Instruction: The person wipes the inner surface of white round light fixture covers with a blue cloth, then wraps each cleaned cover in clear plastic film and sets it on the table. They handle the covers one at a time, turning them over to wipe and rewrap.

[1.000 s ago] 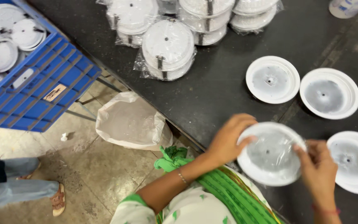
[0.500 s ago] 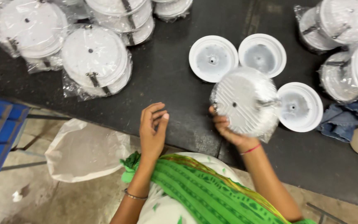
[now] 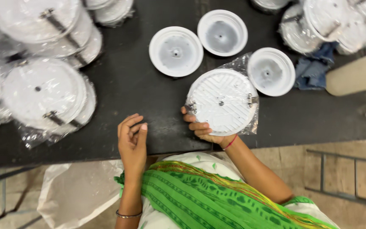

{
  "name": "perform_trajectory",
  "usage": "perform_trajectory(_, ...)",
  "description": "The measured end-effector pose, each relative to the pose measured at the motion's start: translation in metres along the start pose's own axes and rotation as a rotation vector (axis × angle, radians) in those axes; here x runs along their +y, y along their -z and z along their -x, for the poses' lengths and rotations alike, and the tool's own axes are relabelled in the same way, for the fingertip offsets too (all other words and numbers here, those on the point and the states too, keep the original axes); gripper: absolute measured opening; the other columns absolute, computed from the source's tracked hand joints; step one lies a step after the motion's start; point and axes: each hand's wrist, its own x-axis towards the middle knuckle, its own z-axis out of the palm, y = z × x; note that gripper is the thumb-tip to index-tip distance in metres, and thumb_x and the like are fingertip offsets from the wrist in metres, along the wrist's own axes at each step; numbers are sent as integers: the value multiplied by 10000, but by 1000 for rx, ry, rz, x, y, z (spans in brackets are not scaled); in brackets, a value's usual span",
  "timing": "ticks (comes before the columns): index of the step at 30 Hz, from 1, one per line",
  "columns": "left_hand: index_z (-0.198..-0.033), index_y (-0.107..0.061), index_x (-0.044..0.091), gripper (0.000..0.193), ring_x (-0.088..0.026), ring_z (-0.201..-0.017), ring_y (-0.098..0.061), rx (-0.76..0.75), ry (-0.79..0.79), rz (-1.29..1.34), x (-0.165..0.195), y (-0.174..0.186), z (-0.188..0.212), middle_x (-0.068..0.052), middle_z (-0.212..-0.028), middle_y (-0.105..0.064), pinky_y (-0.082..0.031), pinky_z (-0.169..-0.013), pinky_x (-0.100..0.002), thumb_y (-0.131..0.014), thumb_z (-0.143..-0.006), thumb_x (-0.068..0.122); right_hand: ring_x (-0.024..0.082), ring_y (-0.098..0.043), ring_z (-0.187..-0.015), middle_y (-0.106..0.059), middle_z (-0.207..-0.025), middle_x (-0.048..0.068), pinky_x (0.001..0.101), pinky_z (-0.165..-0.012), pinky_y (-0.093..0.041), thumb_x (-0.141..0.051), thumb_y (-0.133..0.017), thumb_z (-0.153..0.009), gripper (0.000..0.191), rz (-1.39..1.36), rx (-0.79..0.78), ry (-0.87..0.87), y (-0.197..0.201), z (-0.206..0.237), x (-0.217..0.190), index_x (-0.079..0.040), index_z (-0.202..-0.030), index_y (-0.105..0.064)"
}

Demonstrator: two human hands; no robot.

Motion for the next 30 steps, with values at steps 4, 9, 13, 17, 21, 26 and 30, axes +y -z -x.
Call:
perform_trajectory(4, -1197, -643, 9, 200, -129, -1110, -634, -61, 16, -15, -2, -7, -6, -84, -1398, -525, -543, -911, -235, -628, -1004, 58, 218, -538, -746, -527, -1068, 203, 305, -592, -465, -468, -449, -1041, 677, 29, -20, 48, -1, 9, 9, 123, -1369, -409)
perform_trajectory(9, -1187, -648, -2, 191, -133, -1110, -625, -120, -7, 12, -6, -19, -8, -96, -1396, -522, -543, -927, -242, -628, -1005, 51, 250, -589, -811, -565, -1134, 238, 329, -645, -507, -524, -462, -1028, 757, 139, -25, 86, -3, 27, 9, 135, -1398, -408)
perform_trajectory(13, -1163, -664, -4, 174, -134, -1104, -632, -122, 7, -7, -7, -23, -6, -99, -1387, -537, -538, -925, -243, -626, -1003, 52, 285, -620, -854, -583, -1185, 282, 362, -690, -549, -576, -482, -1004, 831, 174, -49, 78, 2, 34, 5, 150, -1402, -408)
perform_trajectory(17, -1150, -673, 11, 164, -128, -1101, -633, -105, 17, -27, -8, -22, -4, -90, -1385, -538, -541, -925, -239, -629, -1001, 61, 303, -624, -877, -585, -1210, 294, 380, -715, -557, -556, -473, -1033, 805, 166, -24, 60, 8, 37, 1, 145, -1425, -408)
perform_trajectory(21, -1135, -685, 34, 146, -125, -1075, -630, -62, -5, -59, -13, -20, 0, -80, -1375, -552, -538, -895, -230, -636, -1002, 70, 295, -633, -884, -610, -1176, 274, 382, -740, -552, -493, -499, -1035, 707, 168, -8, 45, 16, 38, -3, 112, -1399, -455)
perform_trajectory(26, -1115, -697, 47, 140, -139, -1036, -636, 9, -58, -116, -21, -12, 1, -77, -1345, -581, -539, -841, -229, -656, -987, 89, 285, -644, -892, -640, -1134, 250, 385, -770, -545, -415, -530, -1037, 587, 300, 122, 125, 31, 34, -13, 71, -1366, -514)
perform_trajectory(30, -1083, -708, 46, 133, -137, -970, -671, 89, -40, -144, -27, -5, -2, -72, -1314, -605, -538, -751, -232, -664, -965, 92, 277, -652, -898, -665, -1100, 231, 387, -795, -540, -352, -556, -1039, 492, 756, 415, 297, 46, 27, -27, 38, -1340, -561)
